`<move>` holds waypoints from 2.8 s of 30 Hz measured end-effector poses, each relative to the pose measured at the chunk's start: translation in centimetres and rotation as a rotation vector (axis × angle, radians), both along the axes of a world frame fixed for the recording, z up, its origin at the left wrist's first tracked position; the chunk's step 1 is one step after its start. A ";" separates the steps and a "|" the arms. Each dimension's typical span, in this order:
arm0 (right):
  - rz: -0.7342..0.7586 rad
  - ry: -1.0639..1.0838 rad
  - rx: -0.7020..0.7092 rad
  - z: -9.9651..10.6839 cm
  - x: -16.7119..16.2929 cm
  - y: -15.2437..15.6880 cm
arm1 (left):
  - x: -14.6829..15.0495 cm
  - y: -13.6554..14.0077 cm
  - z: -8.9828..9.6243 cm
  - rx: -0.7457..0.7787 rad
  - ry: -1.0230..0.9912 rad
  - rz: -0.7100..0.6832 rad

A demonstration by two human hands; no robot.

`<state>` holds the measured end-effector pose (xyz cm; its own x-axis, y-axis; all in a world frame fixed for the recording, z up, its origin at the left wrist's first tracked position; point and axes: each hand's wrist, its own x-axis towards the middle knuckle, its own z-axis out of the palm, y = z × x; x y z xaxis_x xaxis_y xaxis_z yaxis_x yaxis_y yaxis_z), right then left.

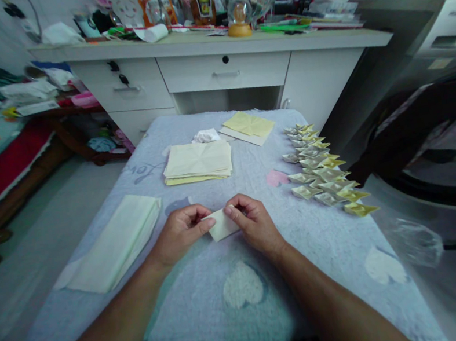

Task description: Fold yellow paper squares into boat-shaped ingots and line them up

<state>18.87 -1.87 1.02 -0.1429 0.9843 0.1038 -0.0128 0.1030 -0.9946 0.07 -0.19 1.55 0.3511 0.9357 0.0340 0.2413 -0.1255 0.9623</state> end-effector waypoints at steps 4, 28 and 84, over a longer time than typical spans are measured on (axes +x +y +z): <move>0.004 0.015 -0.008 0.1 0.1 0.0 | -0.1 0.0 0.0 0.038 0.012 0.052; 0.017 -0.073 0.065 0.1 -0.2 0.1 | 1.0 -0.3 -0.4 0.158 -0.012 0.063; -0.147 -1.130 0.319 -1.6 0.1 0.4 | 0.8 1.6 -2.1 0.498 0.616 -0.045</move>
